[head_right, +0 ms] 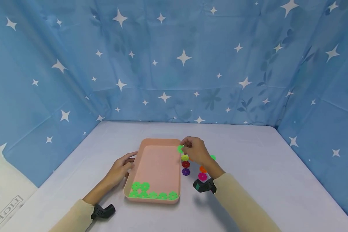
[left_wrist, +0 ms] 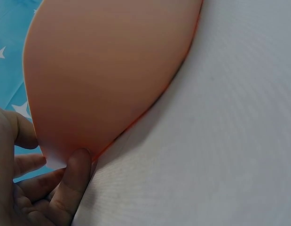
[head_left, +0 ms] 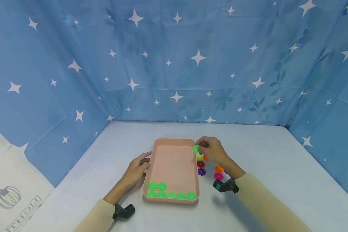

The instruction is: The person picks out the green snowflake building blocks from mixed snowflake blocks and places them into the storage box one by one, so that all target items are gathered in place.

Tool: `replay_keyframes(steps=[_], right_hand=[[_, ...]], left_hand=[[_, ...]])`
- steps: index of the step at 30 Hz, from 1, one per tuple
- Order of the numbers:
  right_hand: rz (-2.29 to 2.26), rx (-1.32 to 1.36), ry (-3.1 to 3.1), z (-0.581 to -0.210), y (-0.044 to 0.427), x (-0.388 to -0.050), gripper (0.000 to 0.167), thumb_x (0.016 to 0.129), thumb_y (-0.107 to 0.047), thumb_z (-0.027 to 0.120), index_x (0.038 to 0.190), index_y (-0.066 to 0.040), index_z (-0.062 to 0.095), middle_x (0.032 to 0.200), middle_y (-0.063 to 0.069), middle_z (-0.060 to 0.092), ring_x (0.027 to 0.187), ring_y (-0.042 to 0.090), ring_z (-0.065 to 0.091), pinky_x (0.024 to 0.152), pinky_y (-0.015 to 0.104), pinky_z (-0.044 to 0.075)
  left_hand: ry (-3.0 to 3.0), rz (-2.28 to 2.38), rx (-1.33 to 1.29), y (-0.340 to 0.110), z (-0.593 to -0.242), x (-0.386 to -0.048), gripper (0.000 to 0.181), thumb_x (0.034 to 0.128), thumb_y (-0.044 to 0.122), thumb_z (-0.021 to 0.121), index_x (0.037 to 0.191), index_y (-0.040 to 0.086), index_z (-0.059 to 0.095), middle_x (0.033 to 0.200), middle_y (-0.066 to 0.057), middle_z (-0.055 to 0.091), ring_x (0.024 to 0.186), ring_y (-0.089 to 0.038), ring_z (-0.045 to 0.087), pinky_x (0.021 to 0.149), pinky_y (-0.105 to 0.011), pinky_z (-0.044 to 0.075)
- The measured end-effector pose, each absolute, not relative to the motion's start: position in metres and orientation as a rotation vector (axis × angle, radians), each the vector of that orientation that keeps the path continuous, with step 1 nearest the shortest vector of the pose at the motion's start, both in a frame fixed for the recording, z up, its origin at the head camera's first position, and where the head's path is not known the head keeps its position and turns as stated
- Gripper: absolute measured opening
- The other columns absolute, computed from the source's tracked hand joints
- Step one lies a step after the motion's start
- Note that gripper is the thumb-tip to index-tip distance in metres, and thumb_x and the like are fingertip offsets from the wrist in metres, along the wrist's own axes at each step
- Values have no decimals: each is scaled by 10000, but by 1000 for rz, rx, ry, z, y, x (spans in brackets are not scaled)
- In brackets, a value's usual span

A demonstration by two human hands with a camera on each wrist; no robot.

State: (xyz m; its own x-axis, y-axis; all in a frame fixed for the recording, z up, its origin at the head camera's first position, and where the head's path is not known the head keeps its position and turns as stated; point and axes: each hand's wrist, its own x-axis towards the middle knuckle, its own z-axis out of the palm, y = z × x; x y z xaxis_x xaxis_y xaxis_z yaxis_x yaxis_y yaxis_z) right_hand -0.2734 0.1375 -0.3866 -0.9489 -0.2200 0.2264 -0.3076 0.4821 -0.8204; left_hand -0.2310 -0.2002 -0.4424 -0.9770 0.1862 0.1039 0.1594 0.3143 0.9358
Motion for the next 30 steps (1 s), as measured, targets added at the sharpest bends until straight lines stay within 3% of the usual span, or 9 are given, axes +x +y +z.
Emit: replay_keyframes(steps=[6,14,21,30], right_hand=[[1538,504,-2641,-387,125,-269,131,952,-32,621,1050,-26,706,838,74,699,763,286,659,557,290,513],[1604,612,-2612,-384,112,-263,135,946,-4,621,1057,5,699,854,123,699,762,374,632,565,298,523],[1622,684,-2612,-385,100,-262,120,914,3,642,1017,-13,701,814,105,680,627,196,569,519,271,478],[1636,740,-2624,-384,90,-253,99,933,1,626,983,-48,697,799,75,653,625,224,588,528,272,485]], left_hand=[[2543,1789,297,-200,-443,-229,541,981,66,480,1520,107,464,1339,-187,638,982,-239,694,641,-337,609],[2546,1789,309,-200,-443,-230,547,979,64,469,1525,85,451,1338,-196,637,970,-243,702,647,-344,616],[2534,1790,297,-199,-442,-230,544,981,72,473,1523,104,459,1339,-173,641,970,-241,706,655,-342,620],[2515,1802,332,-199,-441,-230,552,978,67,469,1529,71,433,1337,-222,628,966,-263,711,660,-351,626]])
